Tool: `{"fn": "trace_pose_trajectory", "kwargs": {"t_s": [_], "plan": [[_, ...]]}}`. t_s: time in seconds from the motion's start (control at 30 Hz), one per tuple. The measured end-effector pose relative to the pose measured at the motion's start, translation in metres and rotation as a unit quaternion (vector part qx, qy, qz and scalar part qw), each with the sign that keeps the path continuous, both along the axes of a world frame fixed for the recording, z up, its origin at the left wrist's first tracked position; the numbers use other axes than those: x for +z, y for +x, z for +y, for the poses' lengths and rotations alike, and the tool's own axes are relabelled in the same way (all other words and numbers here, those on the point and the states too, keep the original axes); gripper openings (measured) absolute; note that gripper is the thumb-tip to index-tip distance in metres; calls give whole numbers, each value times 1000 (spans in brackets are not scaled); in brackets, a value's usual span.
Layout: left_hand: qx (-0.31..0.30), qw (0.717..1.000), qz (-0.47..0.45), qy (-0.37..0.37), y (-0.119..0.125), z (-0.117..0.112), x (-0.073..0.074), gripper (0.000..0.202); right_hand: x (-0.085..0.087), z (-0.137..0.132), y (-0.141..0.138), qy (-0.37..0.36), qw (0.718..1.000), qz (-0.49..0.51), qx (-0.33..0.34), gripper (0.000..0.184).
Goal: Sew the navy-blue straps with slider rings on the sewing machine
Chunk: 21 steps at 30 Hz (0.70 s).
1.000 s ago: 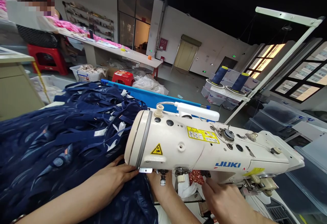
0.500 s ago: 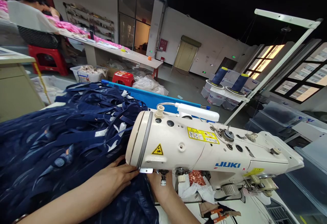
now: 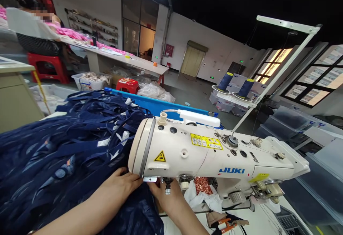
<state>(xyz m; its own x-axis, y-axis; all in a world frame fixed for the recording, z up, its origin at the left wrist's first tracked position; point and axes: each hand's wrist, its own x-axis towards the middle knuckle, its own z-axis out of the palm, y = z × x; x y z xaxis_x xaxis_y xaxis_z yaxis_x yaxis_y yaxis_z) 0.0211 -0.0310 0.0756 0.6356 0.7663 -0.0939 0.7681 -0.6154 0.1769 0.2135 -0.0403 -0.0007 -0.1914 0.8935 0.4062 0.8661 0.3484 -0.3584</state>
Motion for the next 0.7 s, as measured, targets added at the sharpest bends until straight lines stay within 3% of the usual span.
{"fn": "trace_pose_trajectory", "kwargs": {"t_s": [0.17,0.27,0.4,0.5,0.6,0.7], "plan": [[48,997,8,54,10,-4,2,40,-5,-15,-1,35,996,-78,-8,25],[37,996,33,69,15,-2,-4,49,-3,-15,-9,70,987,-138,-41,25],[-19,993,92,78,10,3,-4,64,-1,-14,-24,59,993,-88,-49,19],[12,991,100,87,-5,4,7,62,-2,-15,-25,42,995,-88,-24,18],[49,993,74,74,-20,7,18,54,1,-16,-12,50,990,-129,22,31],[43,996,40,62,-31,9,17,53,8,-12,2,4,999,-42,23,32]]}}
